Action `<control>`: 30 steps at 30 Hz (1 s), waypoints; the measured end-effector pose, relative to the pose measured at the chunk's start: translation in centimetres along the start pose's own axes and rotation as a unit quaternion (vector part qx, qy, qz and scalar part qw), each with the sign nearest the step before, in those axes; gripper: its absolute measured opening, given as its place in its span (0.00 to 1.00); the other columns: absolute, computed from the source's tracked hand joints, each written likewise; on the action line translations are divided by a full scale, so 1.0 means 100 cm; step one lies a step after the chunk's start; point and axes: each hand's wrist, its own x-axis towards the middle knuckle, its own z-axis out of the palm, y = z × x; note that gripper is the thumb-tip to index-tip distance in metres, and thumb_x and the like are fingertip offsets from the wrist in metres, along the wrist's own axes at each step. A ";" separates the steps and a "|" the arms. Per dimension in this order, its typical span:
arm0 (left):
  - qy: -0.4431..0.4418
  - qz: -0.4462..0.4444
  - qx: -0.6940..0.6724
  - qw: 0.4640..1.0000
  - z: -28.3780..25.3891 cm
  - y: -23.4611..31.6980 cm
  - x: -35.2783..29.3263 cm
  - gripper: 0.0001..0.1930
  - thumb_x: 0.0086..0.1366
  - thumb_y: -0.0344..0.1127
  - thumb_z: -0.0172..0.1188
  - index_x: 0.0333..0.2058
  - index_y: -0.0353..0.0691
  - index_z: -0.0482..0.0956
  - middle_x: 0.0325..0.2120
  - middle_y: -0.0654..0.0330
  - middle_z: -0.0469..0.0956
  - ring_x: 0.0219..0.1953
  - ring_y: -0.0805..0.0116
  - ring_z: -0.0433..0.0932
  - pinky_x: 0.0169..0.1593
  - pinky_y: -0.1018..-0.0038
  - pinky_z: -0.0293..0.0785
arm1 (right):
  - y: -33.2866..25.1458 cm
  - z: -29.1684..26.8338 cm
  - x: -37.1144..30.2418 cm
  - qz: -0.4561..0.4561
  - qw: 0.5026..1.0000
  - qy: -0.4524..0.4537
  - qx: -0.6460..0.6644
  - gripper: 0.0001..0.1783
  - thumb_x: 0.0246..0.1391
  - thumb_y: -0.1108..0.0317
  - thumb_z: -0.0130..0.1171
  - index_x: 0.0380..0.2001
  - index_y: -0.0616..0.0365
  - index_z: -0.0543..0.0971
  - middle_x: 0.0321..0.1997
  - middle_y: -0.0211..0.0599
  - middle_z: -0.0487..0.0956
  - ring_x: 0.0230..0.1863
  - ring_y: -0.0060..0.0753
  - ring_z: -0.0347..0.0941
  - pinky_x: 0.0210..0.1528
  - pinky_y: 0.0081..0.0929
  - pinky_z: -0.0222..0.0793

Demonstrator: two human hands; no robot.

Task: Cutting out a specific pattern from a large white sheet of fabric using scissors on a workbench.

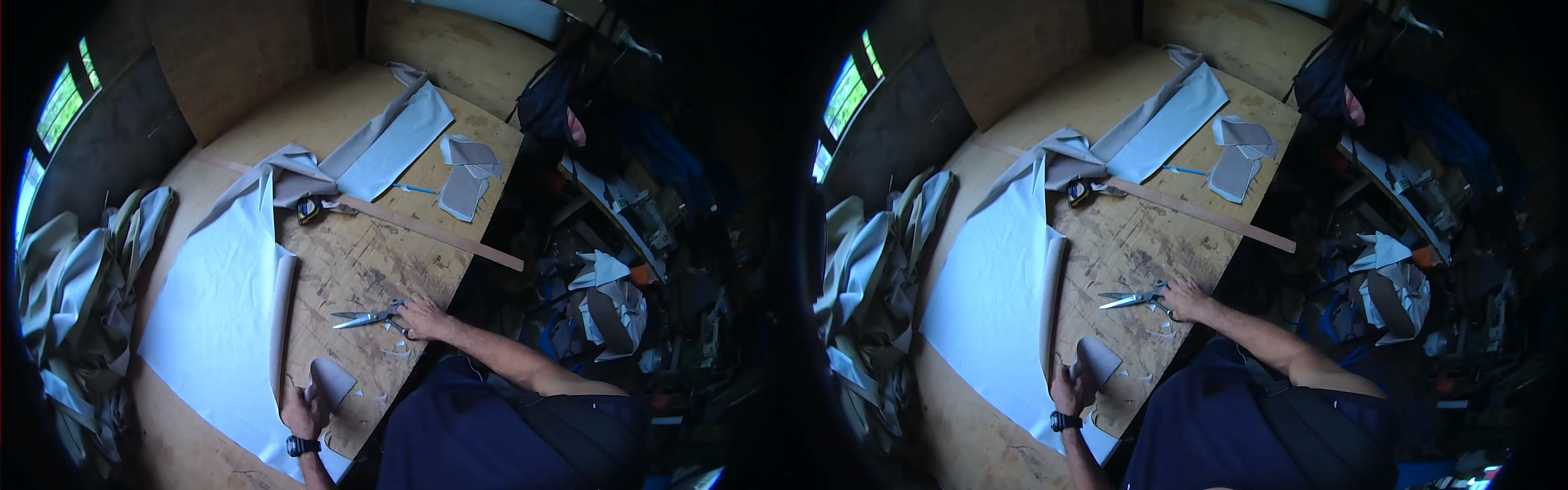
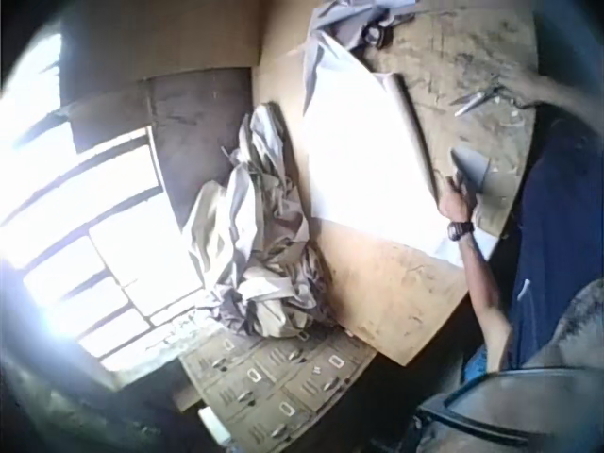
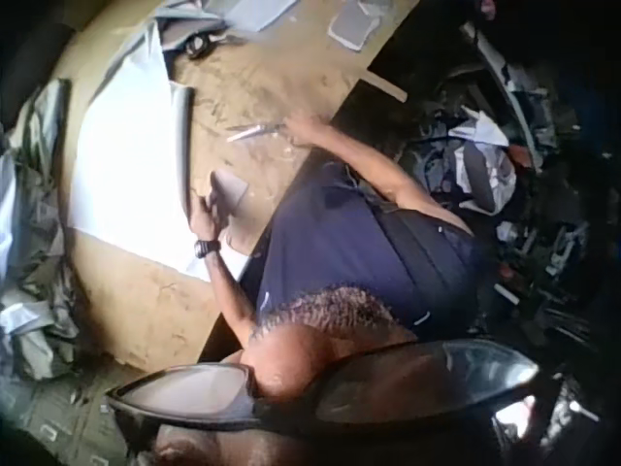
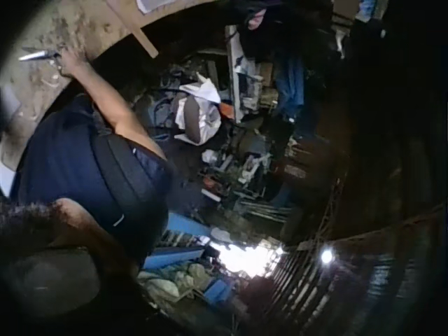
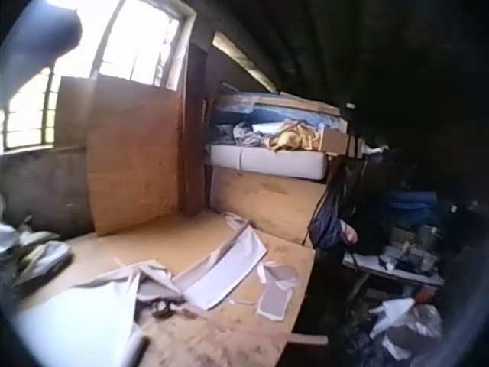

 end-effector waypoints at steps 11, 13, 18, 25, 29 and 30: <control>-0.166 0.122 -0.363 0.909 0.042 0.294 0.124 0.13 0.66 0.25 0.63 0.49 0.33 0.77 0.37 0.58 0.81 0.41 0.75 0.77 0.48 0.74 0.74 | 0.084 -0.137 0.030 -0.248 0.796 -0.062 0.549 0.25 0.52 0.75 0.68 0.54 0.62 0.78 0.35 0.32 0.81 0.39 0.21 0.75 0.44 0.22 0.72; -0.187 0.126 -0.302 0.926 0.046 0.337 0.155 0.15 0.66 0.26 0.64 0.50 0.34 0.77 0.40 0.55 0.82 0.42 0.68 0.80 0.50 0.72 0.75 | 0.133 -0.157 0.037 -0.225 0.767 -0.099 0.593 0.18 0.54 0.76 0.66 0.49 0.63 0.79 0.38 0.30 0.80 0.41 0.20 0.74 0.46 0.23 0.72; -0.001 0.304 -0.152 0.940 0.018 0.439 0.196 0.21 0.63 0.28 0.68 0.55 0.38 0.77 0.47 0.48 0.82 0.52 0.46 0.80 0.56 0.65 0.75 | 0.261 -0.203 0.083 -0.163 0.833 0.055 0.525 0.15 0.57 0.68 0.64 0.45 0.64 0.81 0.38 0.33 0.81 0.43 0.25 0.76 0.47 0.29 0.74; 0.118 0.484 -0.434 0.751 -0.169 0.500 0.177 0.17 0.75 0.42 0.48 0.50 0.37 0.78 0.40 0.55 0.82 0.45 0.58 0.78 0.50 0.61 0.74 | 0.366 -0.220 0.127 0.031 0.930 0.367 0.001 0.28 0.55 0.57 0.70 0.52 0.64 0.78 0.53 0.53 0.79 0.55 0.56 0.76 0.58 0.44 0.71; 0.257 0.430 -0.360 0.787 -0.201 0.488 0.164 0.16 0.75 0.42 0.48 0.49 0.37 0.78 0.41 0.53 0.80 0.45 0.57 0.77 0.50 0.61 0.74 | 0.336 -0.207 0.194 -0.010 0.948 0.222 0.230 0.20 0.56 0.59 0.68 0.44 0.64 0.81 0.42 0.49 0.83 0.45 0.50 0.81 0.49 0.41 0.75; 0.278 0.414 -0.347 0.794 -0.209 0.482 0.158 0.16 0.75 0.42 0.48 0.49 0.36 0.77 0.41 0.53 0.80 0.45 0.57 0.77 0.50 0.61 0.74 | 0.309 -0.206 0.205 -0.044 0.951 0.198 0.235 0.18 0.56 0.59 0.68 0.42 0.63 0.82 0.40 0.48 0.83 0.43 0.49 0.82 0.47 0.41 0.76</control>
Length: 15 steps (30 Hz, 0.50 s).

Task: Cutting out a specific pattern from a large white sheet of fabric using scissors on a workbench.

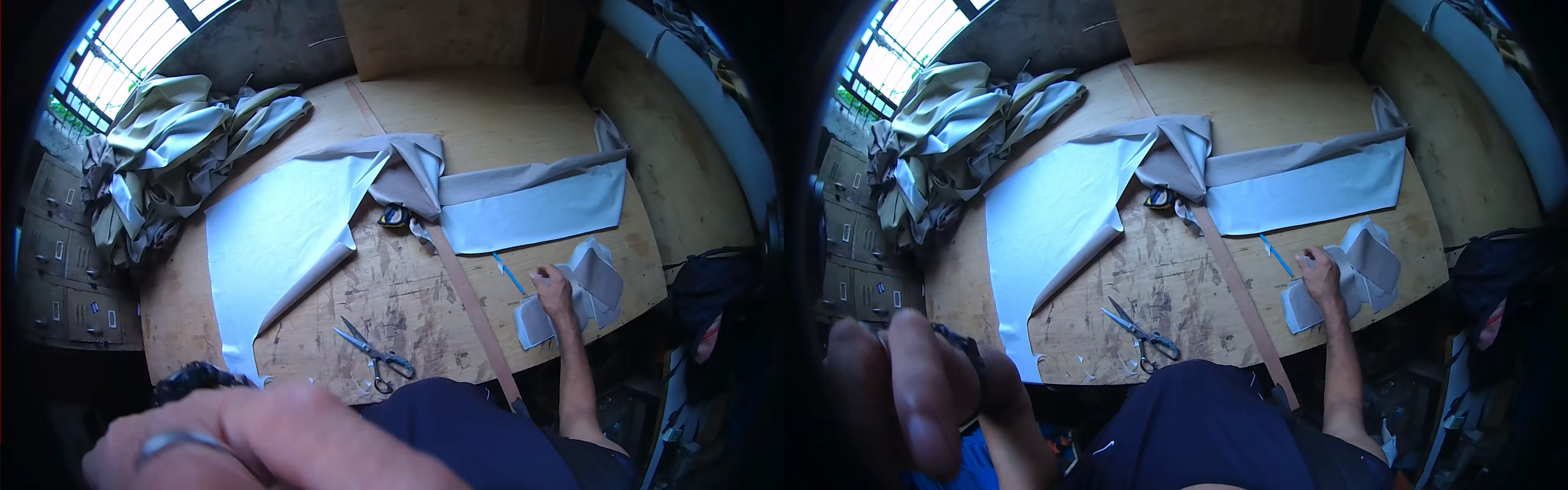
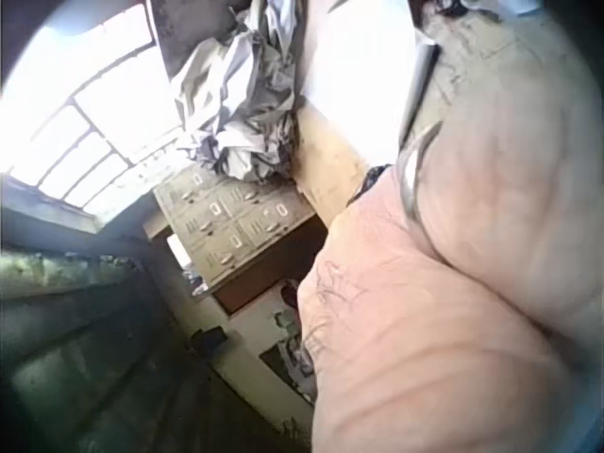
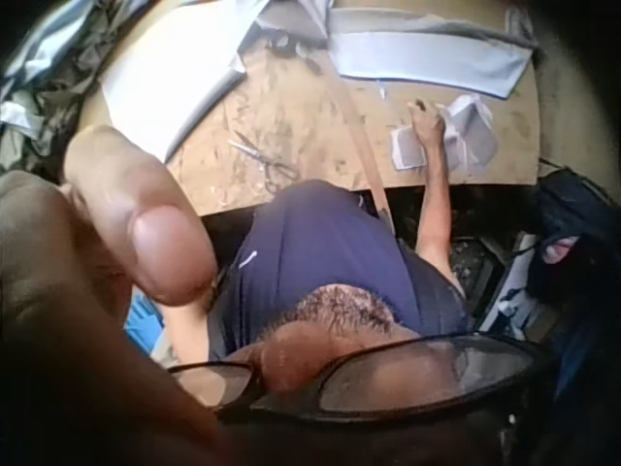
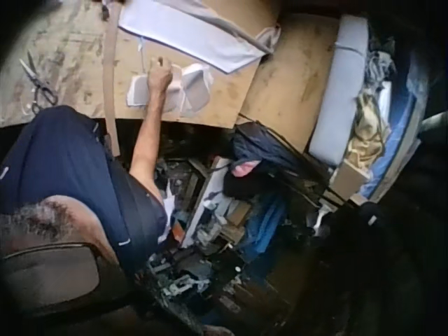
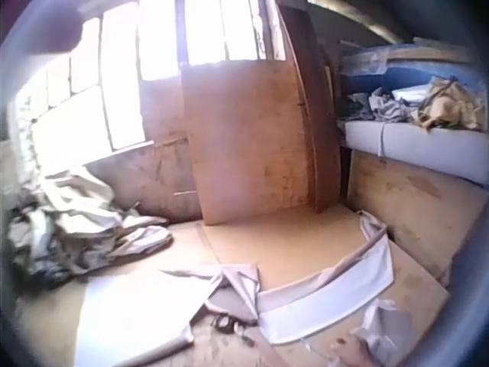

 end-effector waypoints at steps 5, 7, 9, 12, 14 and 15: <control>0.075 -0.018 0.096 0.992 -0.031 -0.011 0.000 0.16 0.75 0.42 0.48 0.48 0.36 0.77 0.42 0.51 0.78 0.45 0.56 0.77 0.51 0.62 0.75 | -0.056 0.105 0.096 -0.090 0.990 -0.095 0.058 0.22 0.56 0.57 0.67 0.48 0.60 0.81 0.45 0.45 0.83 0.39 0.43 0.82 0.45 0.38 0.76; 0.102 -0.027 0.139 0.985 -0.045 -0.013 0.001 0.16 0.75 0.42 0.48 0.48 0.35 0.76 0.42 0.50 0.78 0.45 0.56 0.77 0.51 0.62 0.75 | -0.093 0.137 0.125 -0.078 0.983 -0.140 0.093 0.29 0.53 0.52 0.70 0.52 0.60 0.79 0.47 0.46 0.83 0.41 0.46 0.82 0.47 0.39 0.76; 0.127 -0.034 0.172 0.976 -0.053 -0.019 0.004 0.16 0.75 0.42 0.48 0.48 0.35 0.76 0.42 0.50 0.77 0.45 0.55 0.77 0.51 0.62 0.75 | -0.093 0.182 0.158 -0.067 0.991 -0.088 0.069 0.35 0.50 0.47 0.71 0.54 0.60 0.77 0.49 0.47 0.84 0.43 0.50 0.82 0.49 0.42 0.76; 0.168 -0.064 0.228 0.957 -0.057 -0.025 0.002 0.16 0.75 0.42 0.48 0.47 0.34 0.75 0.42 0.48 0.76 0.45 0.55 0.77 0.52 0.62 0.75 | -0.115 0.203 0.209 -0.039 0.984 -0.169 0.043 0.28 0.54 0.50 0.69 0.51 0.59 0.80 0.42 0.43 0.84 0.40 0.46 0.82 0.45 0.40 0.76; 0.191 -0.085 0.287 0.935 -0.056 -0.006 -0.005 0.16 0.75 0.42 0.47 0.47 0.34 0.75 0.43 0.48 0.75 0.45 0.54 0.77 0.52 0.62 0.75 | -0.140 0.231 0.209 -0.065 0.984 -0.139 0.093 0.18 0.57 0.57 0.65 0.41 0.61 0.81 0.35 0.42 0.83 0.36 0.44 0.81 0.41 0.40 0.75; 0.115 -0.111 -0.014 0.987 -0.062 -0.046 -0.010 0.20 0.78 0.44 0.42 0.50 0.34 0.75 0.50 0.45 0.77 0.54 0.54 0.77 0.58 0.61 0.74 | -0.172 0.222 0.210 -0.064 0.981 -0.100 0.154 0.13 0.58 0.61 0.64 0.36 0.61 0.81 0.32 0.41 0.83 0.34 0.44 0.80 0.38 0.40 0.75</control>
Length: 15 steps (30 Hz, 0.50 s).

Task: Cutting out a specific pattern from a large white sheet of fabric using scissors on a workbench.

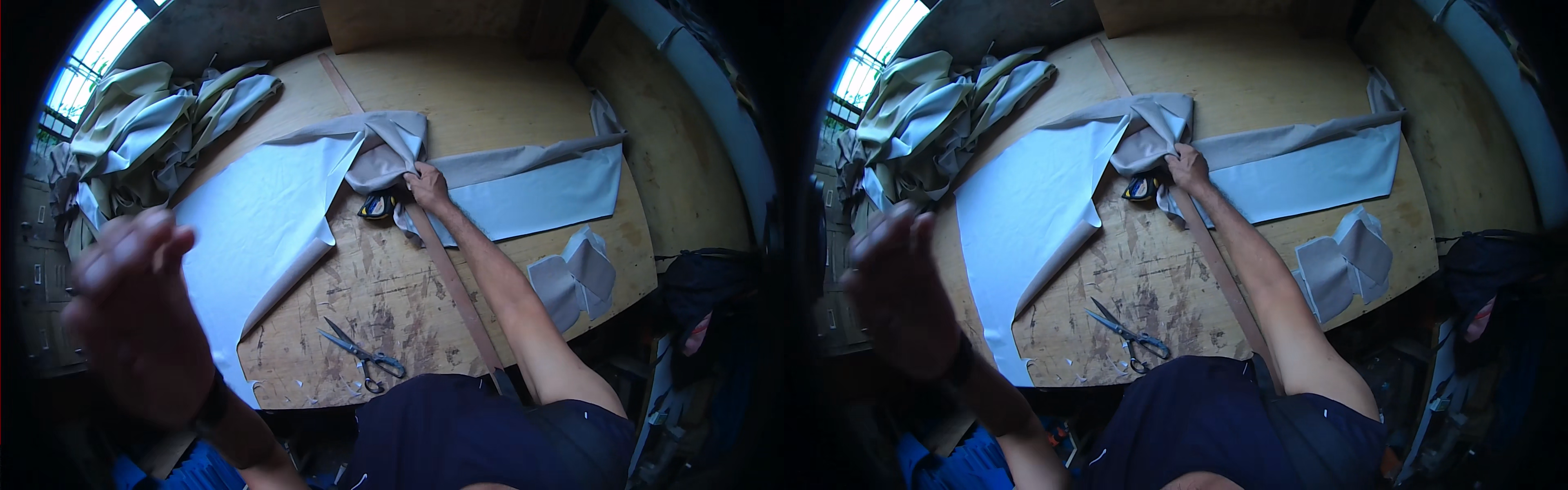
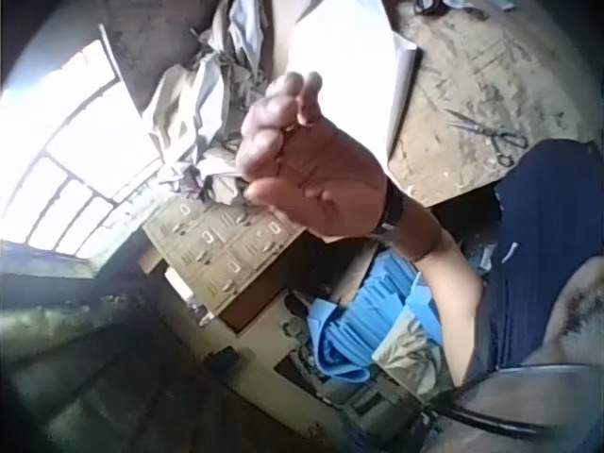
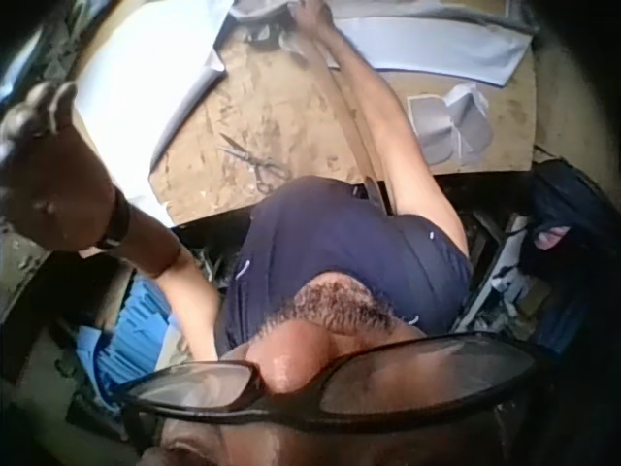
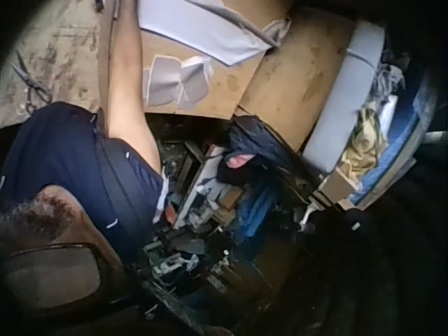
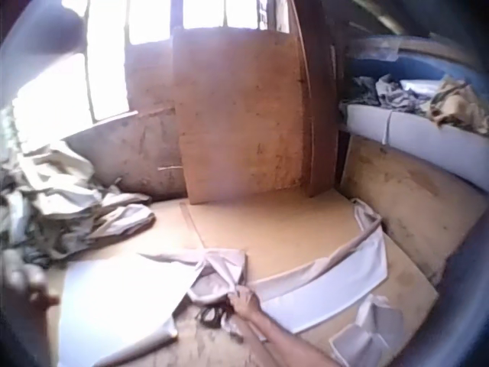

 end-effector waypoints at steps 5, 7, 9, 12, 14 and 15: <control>0.044 -0.454 0.170 0.874 -0.061 -0.198 -0.048 0.49 0.67 0.62 0.61 0.74 0.40 0.50 0.71 0.43 0.57 0.67 0.52 0.66 0.67 0.57 0.65 | -0.127 0.030 -0.097 -0.370 0.915 -0.154 0.041 0.07 0.51 0.68 0.61 0.33 0.55 0.77 0.38 0.37 0.76 0.40 0.41 0.76 0.42 0.38 0.75; -0.059 -0.441 0.071 0.893 -0.071 -0.263 -0.079 0.43 0.62 0.49 0.71 0.68 0.33 0.62 0.62 0.48 0.71 0.58 0.60 0.73 0.58 0.65 0.73 | -0.123 0.071 -0.152 -0.436 0.877 -0.204 0.011 0.12 0.52 0.66 0.62 0.42 0.52 0.79 0.45 0.37 0.77 0.48 0.42 0.76 0.52 0.41 0.73; -0.043 -0.532 0.175 0.828 -0.109 -0.315 -0.144 0.27 0.54 0.33 0.77 0.52 0.31 0.79 0.45 0.56 0.82 0.45 0.67 0.80 0.51 0.71 0.76 | -0.126 0.082 -0.188 -0.468 0.851 -0.237 0.021 0.18 0.52 0.63 0.64 0.48 0.52 0.80 0.50 0.39 0.77 0.54 0.43 0.74 0.59 0.44 0.70; 0.054 -0.519 0.254 0.814 -0.103 -0.328 -0.172 0.22 0.65 0.41 0.66 0.51 0.32 0.82 0.48 0.51 0.84 0.52 0.61 0.81 0.58 0.67 0.72 | -0.079 0.030 -0.212 -0.403 0.908 -0.113 -0.025 0.25 0.53 0.61 0.68 0.54 0.55 0.78 0.55 0.44 0.77 0.57 0.48 0.73 0.60 0.46 0.69; 0.037 -0.461 0.336 0.820 -0.134 -0.330 -0.204 0.23 0.64 0.45 0.67 0.51 0.33 0.81 0.49 0.50 0.83 0.51 0.57 0.81 0.57 0.64 0.73 | -0.050 -0.003 -0.229 -0.231 0.965 -0.035 -0.121 0.29 0.50 0.63 0.70 0.56 0.58 0.76 0.56 0.47 0.76 0.58 0.50 0.72 0.62 0.45 0.68; 0.010 -0.402 0.415 0.816 -0.154 -0.341 -0.214 0.25 0.63 0.48 0.68 0.50 0.34 0.81 0.50 0.48 0.82 0.51 0.53 0.82 0.55 0.61 0.75 | -0.033 -0.015 -0.231 -0.131 0.978 0.005 -0.162 0.37 0.46 0.63 0.74 0.59 0.58 0.72 0.58 0.49 0.73 0.59 0.53 0.70 0.61 0.47 0.67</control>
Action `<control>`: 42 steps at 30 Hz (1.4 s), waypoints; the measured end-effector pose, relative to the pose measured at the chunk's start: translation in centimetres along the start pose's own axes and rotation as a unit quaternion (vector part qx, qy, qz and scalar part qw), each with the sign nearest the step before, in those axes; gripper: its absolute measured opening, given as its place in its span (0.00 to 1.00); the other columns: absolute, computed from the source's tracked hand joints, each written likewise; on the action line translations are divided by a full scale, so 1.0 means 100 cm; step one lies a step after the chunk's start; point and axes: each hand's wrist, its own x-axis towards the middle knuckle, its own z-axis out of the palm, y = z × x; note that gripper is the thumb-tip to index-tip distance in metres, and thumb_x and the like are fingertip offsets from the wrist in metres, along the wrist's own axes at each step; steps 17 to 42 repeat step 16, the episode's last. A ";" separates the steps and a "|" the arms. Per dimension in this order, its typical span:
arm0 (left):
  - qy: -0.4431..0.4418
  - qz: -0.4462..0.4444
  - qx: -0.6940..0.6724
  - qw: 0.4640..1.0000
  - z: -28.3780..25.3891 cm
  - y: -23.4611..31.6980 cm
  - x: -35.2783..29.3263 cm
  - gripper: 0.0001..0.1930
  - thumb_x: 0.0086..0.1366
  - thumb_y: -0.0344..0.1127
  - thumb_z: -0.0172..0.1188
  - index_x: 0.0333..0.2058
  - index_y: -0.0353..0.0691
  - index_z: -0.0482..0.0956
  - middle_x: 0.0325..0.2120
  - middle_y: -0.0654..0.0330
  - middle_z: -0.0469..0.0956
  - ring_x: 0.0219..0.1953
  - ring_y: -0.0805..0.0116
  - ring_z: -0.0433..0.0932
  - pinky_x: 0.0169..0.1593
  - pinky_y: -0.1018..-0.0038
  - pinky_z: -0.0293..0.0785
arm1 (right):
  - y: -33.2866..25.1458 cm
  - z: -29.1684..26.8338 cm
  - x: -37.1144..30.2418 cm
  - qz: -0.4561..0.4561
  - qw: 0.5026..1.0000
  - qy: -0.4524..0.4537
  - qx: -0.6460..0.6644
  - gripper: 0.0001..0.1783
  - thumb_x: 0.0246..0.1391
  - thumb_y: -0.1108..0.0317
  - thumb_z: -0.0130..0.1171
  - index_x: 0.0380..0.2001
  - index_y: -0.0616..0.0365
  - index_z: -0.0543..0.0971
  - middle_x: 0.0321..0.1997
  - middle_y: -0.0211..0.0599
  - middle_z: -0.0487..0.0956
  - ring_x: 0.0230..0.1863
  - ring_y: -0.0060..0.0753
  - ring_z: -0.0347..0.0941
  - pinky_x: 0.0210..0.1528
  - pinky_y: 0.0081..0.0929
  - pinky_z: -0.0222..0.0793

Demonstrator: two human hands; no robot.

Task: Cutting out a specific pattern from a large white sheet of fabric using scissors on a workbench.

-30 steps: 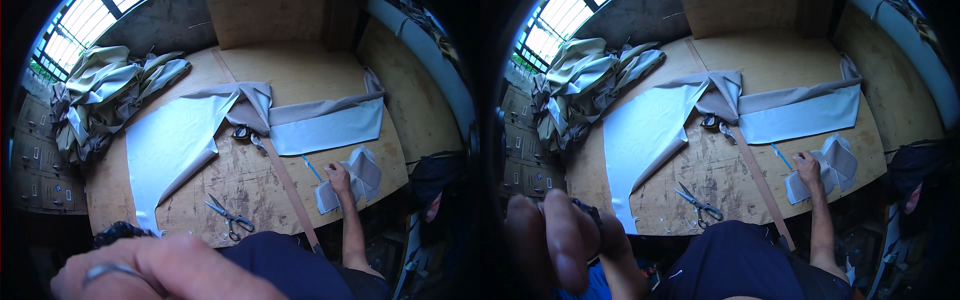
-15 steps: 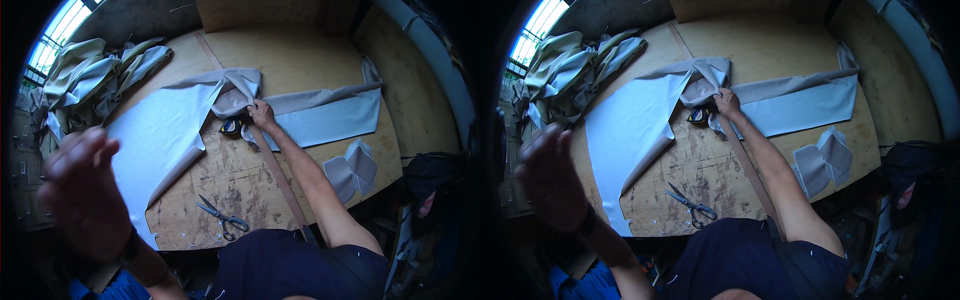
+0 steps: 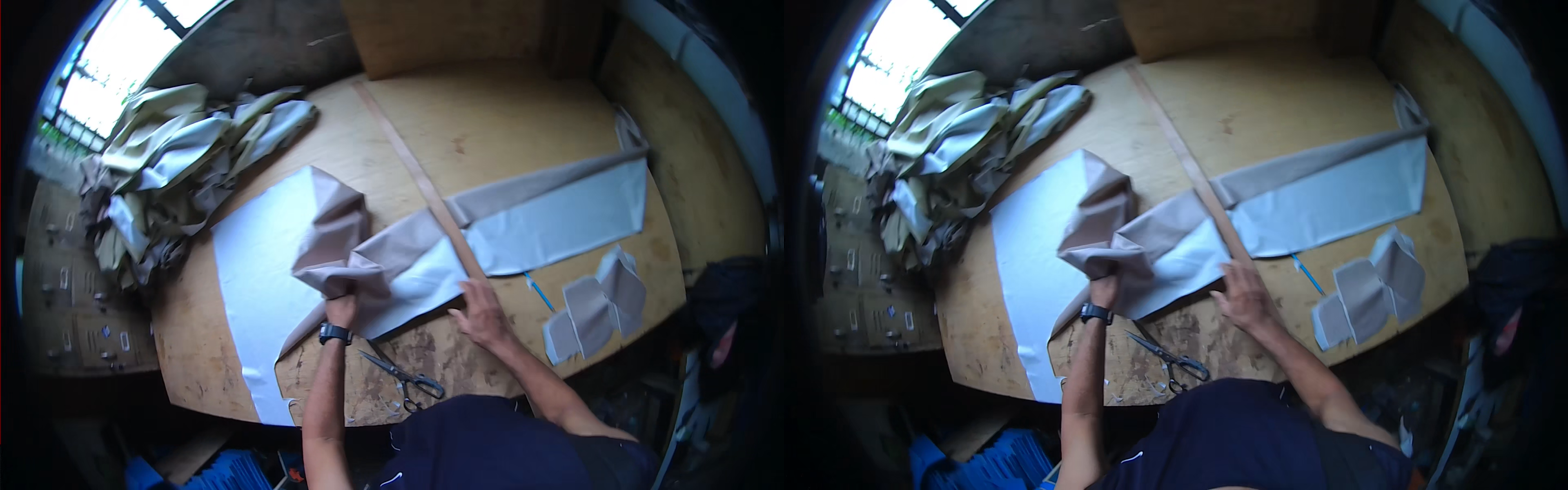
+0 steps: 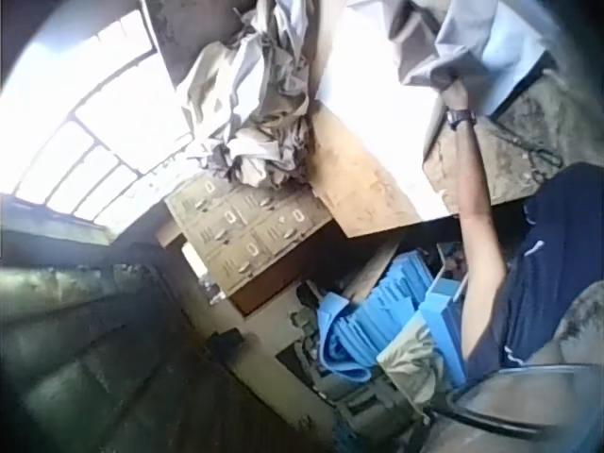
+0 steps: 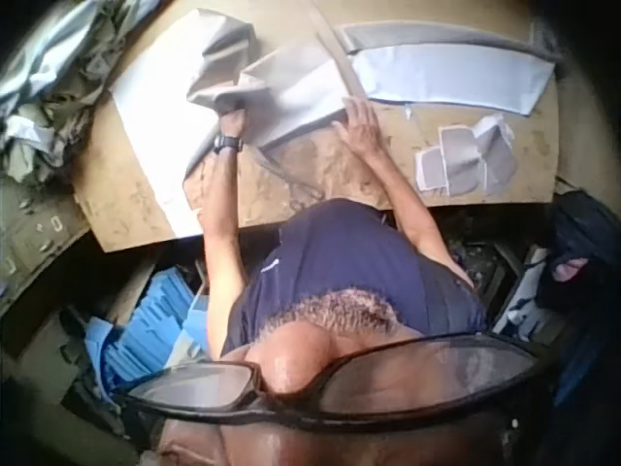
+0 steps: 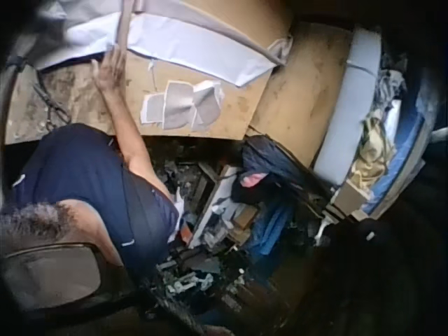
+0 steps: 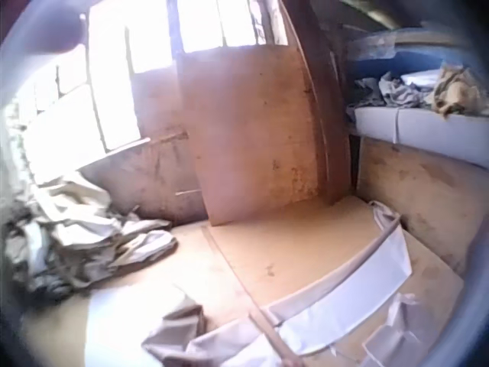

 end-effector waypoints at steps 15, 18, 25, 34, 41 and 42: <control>0.131 0.215 0.049 0.966 -0.075 0.021 0.070 0.26 0.63 0.50 0.68 0.57 0.45 0.78 0.54 0.51 0.82 0.57 0.56 0.80 0.61 0.62 0.74 | 0.108 -0.016 -0.026 0.365 0.876 -0.060 0.311 0.19 0.50 0.64 0.62 0.45 0.58 0.80 0.40 0.44 0.82 0.40 0.46 0.80 0.45 0.40 0.77; 0.125 0.220 0.045 0.966 -0.068 0.026 0.066 0.26 0.63 0.50 0.68 0.57 0.45 0.78 0.54 0.51 0.82 0.57 0.56 0.80 0.61 0.62 0.74 | 0.106 -0.017 -0.037 0.353 0.869 -0.061 0.343 0.20 0.50 0.64 0.62 0.48 0.55 0.80 0.42 0.44 0.83 0.40 0.44 0.80 0.44 0.39 0.77; 0.125 0.220 0.045 0.966 -0.068 0.026 0.066 0.26 0.63 0.50 0.68 0.57 0.45 0.78 0.54 0.51 0.82 0.57 0.56 0.80 0.61 0.62 0.74 | 0.106 -0.017 -0.037 0.353 0.869 -0.061 0.343 0.20 0.50 0.64 0.62 0.48 0.55 0.80 0.42 0.44 0.83 0.40 0.44 0.80 0.44 0.39 0.77; 0.125 0.220 0.045 0.966 -0.068 0.026 0.066 0.26 0.63 0.50 0.68 0.57 0.45 0.78 0.54 0.51 0.82 0.57 0.56 0.80 0.61 0.62 0.74 | 0.106 -0.017 -0.037 0.353 0.869 -0.061 0.343 0.20 0.50 0.64 0.62 0.48 0.55 0.80 0.42 0.44 0.83 0.40 0.44 0.80 0.44 0.39 0.77; 0.125 0.220 0.045 0.966 -0.068 0.026 0.066 0.26 0.63 0.50 0.68 0.57 0.45 0.78 0.54 0.51 0.82 0.57 0.56 0.80 0.61 0.62 0.74 | 0.106 -0.017 -0.037 0.353 0.869 -0.061 0.343 0.20 0.50 0.64 0.62 0.48 0.55 0.80 0.42 0.44 0.83 0.40 0.44 0.80 0.44 0.39 0.77; 0.125 0.220 0.045 0.966 -0.068 0.026 0.066 0.26 0.63 0.50 0.68 0.57 0.45 0.78 0.54 0.51 0.82 0.57 0.56 0.80 0.61 0.62 0.74 | 0.106 -0.017 -0.037 0.353 0.869 -0.061 0.343 0.20 0.50 0.64 0.62 0.48 0.55 0.80 0.42 0.44 0.83 0.40 0.44 0.80 0.44 0.39 0.77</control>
